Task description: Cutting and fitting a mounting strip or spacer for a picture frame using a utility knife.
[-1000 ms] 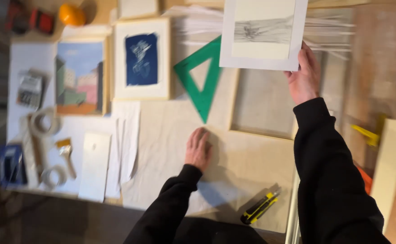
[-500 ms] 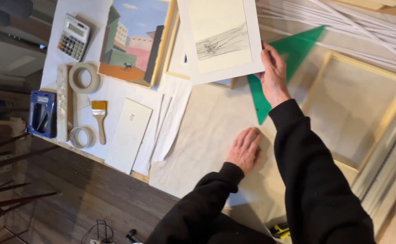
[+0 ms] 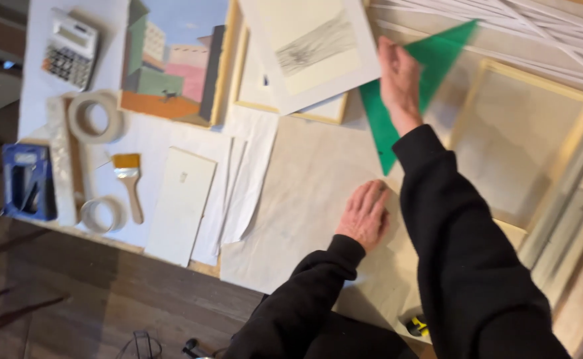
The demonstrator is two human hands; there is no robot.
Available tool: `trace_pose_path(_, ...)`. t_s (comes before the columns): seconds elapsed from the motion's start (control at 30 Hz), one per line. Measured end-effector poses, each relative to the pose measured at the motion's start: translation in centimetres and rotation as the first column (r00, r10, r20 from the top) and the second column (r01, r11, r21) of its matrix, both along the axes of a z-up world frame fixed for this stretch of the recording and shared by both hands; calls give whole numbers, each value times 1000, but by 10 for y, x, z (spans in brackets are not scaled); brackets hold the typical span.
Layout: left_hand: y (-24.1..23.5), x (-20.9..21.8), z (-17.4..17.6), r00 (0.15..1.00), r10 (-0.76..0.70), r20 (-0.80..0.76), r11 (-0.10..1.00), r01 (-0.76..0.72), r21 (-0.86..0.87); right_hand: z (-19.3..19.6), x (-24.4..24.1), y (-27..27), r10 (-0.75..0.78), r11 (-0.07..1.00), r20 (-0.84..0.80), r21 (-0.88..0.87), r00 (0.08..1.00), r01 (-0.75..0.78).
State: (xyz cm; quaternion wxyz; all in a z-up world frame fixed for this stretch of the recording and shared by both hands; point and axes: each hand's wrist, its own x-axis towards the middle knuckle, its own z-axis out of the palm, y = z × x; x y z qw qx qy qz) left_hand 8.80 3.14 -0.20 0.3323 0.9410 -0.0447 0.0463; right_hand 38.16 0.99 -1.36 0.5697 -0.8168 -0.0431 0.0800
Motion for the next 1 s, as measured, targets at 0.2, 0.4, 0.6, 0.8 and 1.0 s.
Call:
trace_pose_path(0.2,-1,-3,-12,999,-22,-29,996,19,-87,42,-58,-119,-40,999,124,31,991,37)
trace_pose_path(0.4,-32,59,-31,990,131,-48,913,-140,-384,-13,-135,-348,-329,742,264,-522,907,421)
trace_pose_path(0.6,-83,131,-171,991,133,-30,916,-134,-379,-37,-144,-371,-344,823,176,-417,922,387)
trace_pose_path(0.8,-107,158,-178,961,189,-203,861,-262,-436,-41,-143,-363,-410,798,165,-412,897,440)
trace_pose_path(1.0,-104,129,-173,949,250,-189,853,-309,-421,-28,-166,-367,-377,819,216,-375,901,433)
